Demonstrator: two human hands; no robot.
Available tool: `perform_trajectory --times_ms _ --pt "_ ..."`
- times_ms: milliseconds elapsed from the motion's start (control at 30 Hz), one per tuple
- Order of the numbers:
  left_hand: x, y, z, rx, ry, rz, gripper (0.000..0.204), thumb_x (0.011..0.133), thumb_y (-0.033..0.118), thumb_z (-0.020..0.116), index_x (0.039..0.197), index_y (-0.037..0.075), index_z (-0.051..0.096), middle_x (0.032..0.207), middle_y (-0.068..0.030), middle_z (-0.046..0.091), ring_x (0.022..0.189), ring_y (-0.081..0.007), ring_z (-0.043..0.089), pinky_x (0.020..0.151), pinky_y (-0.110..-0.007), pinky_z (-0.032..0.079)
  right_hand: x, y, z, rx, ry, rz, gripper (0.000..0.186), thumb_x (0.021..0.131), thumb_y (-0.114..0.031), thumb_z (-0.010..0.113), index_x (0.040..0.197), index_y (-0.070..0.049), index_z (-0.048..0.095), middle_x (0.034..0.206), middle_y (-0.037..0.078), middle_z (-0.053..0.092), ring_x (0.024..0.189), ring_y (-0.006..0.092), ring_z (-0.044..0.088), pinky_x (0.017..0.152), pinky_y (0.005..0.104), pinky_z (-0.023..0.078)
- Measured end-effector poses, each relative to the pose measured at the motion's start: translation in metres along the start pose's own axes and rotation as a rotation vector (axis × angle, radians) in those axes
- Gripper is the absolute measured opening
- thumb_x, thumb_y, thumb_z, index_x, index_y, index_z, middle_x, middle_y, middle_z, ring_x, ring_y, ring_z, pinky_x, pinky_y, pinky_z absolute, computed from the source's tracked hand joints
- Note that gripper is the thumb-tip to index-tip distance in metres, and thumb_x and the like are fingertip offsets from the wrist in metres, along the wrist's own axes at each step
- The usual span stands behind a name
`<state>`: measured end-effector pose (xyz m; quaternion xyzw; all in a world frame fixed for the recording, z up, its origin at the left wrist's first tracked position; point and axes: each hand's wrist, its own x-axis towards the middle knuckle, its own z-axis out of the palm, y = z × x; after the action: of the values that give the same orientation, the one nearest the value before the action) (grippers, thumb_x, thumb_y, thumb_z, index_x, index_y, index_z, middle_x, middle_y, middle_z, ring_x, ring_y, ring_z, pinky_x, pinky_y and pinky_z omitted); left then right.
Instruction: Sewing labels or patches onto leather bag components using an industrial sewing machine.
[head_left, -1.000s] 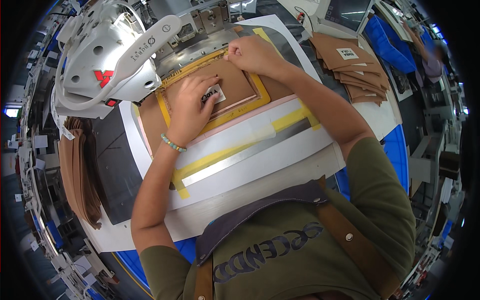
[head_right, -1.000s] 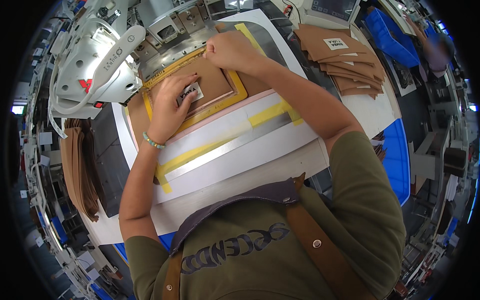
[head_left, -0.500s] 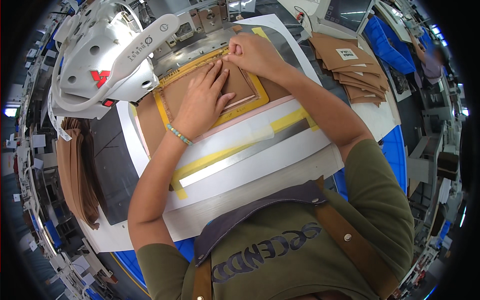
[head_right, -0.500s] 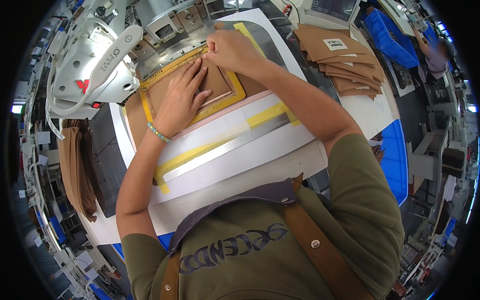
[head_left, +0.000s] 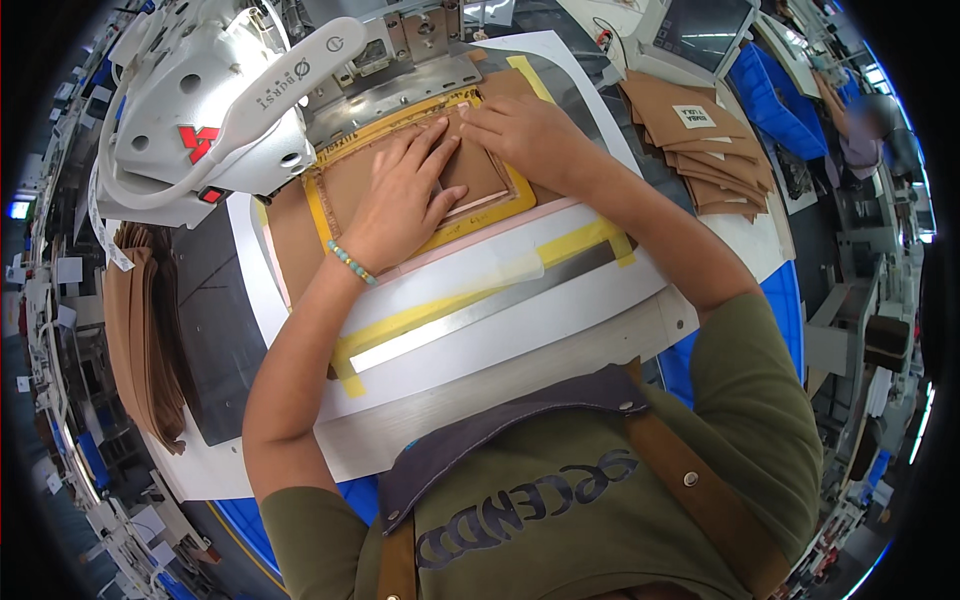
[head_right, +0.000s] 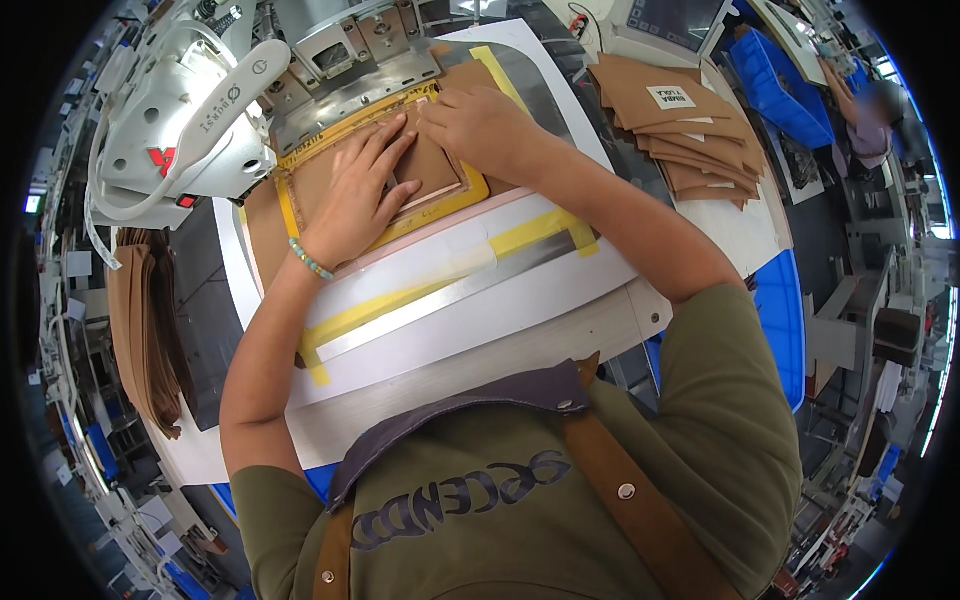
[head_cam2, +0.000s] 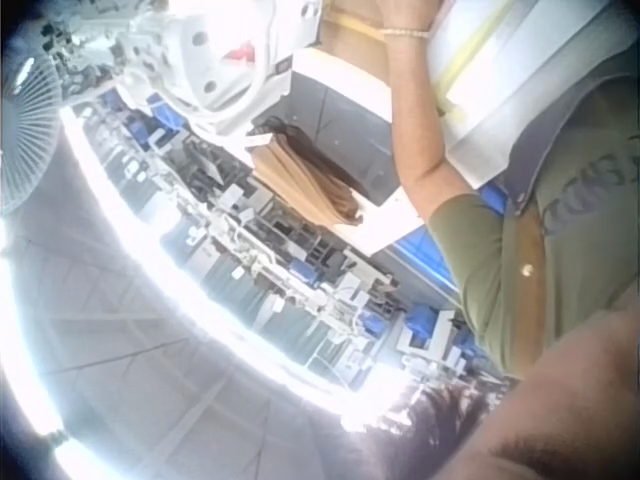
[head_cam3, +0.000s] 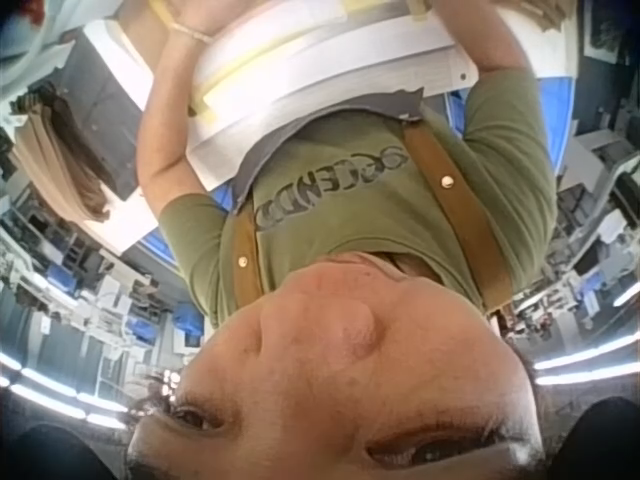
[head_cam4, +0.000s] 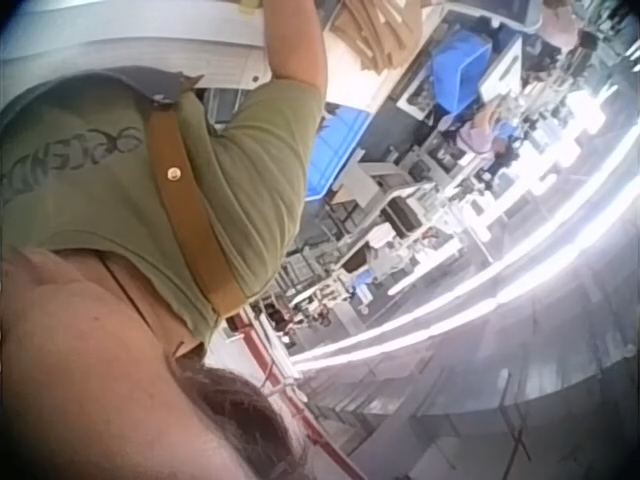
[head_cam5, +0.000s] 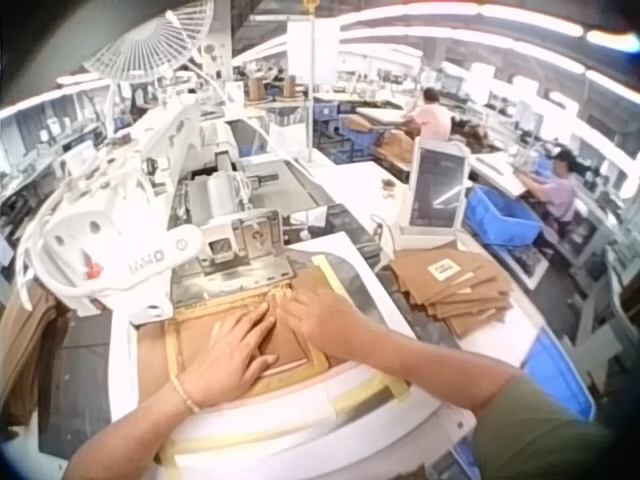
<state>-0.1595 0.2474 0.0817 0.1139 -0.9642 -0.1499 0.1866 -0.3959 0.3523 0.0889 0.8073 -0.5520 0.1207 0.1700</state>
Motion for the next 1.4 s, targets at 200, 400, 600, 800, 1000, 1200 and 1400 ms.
perform_trajectory --times_ms 200,400,600,800,1000,1200,1400 --pt "-0.003 -0.001 -0.012 -0.035 -0.052 -0.006 0.058 0.101 0.027 0.072 0.151 0.002 0.057 0.165 -0.018 0.047 0.148 -0.04 0.045 0.123 -0.049 0.036 0.005 0.0 -0.001 -0.069 0.089 -0.06 0.029 0.089 -0.013 0.069 0.117 -0.004 0.074 0.123 0.004 0.073 0.113 0.0205 0.068 0.092 0.0336 0.058" --pt "-0.045 0.009 -0.041 0.225 -0.032 -0.139 0.051 0.1 0.026 0.073 0.143 0.0 0.062 0.153 -0.0195 0.059 0.138 -0.0424 0.054 0.116 -0.049 0.045 0.005 -0.003 -0.004 0.051 -0.058 0.015 0.037 0.091 -0.009 0.067 0.127 -0.003 0.069 0.134 0.007 0.071 0.125 0.0237 0.064 0.102 0.0365 0.055" --pt "-0.057 0.007 -0.043 0.305 -0.019 -0.165 0.054 0.1 0.03 0.073 0.144 0.001 0.062 0.154 -0.0197 0.058 0.137 -0.0423 0.055 0.115 -0.05 0.045 0.013 -0.001 -0.011 0.013 -0.156 0.026 0.034 0.093 -0.007 0.065 0.126 -0.004 0.069 0.135 0.007 0.071 0.126 0.0241 0.062 0.102 0.0353 0.056" --pt "-0.056 0.008 -0.043 0.336 -0.023 -0.173 0.056 0.1 0.031 0.072 0.146 0.001 0.061 0.153 -0.0196 0.058 0.137 -0.0422 0.055 0.116 -0.05 0.045 0.017 0.004 -0.014 0.057 -0.152 -0.011 0.031 0.094 -0.007 0.064 0.124 -0.005 0.07 0.132 0.007 0.072 0.121 0.025 0.064 0.101 0.036 0.057" --pt "-0.058 0.007 -0.046 0.335 -0.024 -0.188 0.056 0.1 0.032 0.072 0.145 0.0 0.061 0.151 -0.0201 0.06 0.136 -0.0409 0.056 0.115 -0.049 0.046 0.022 0.004 -0.012 0.094 -0.135 -0.026 0.03 0.094 -0.006 0.063 0.122 -0.004 0.072 0.128 0.008 0.074 0.119 0.0251 0.064 0.099 0.0355 0.057" --pt "-0.056 0.008 -0.042 0.315 0.002 -0.151 0.053 0.101 0.032 0.071 0.143 0.0 0.063 0.15 -0.0208 0.06 0.135 -0.0399 0.056 0.114 -0.049 0.046 0.027 0.002 -0.009 0.1 -0.115 -0.069 0.029 0.093 -0.005 0.065 0.12 -0.004 0.074 0.123 0.005 0.075 0.115 0.0235 0.066 0.096 0.0344 0.059" --pt "-0.057 0.008 -0.042 0.288 -0.024 -0.173 0.05 0.103 0.03 0.069 0.142 0.0 0.064 0.151 -0.02 0.059 0.138 -0.0397 0.055 0.113 -0.048 0.046 0.042 -0.012 -0.005 0.111 -0.098 -0.103 0.028 0.089 -0.004 0.068 0.116 -0.003 0.076 0.12 0.004 0.075 0.113 0.0229 0.067 0.095 0.0335 0.059"
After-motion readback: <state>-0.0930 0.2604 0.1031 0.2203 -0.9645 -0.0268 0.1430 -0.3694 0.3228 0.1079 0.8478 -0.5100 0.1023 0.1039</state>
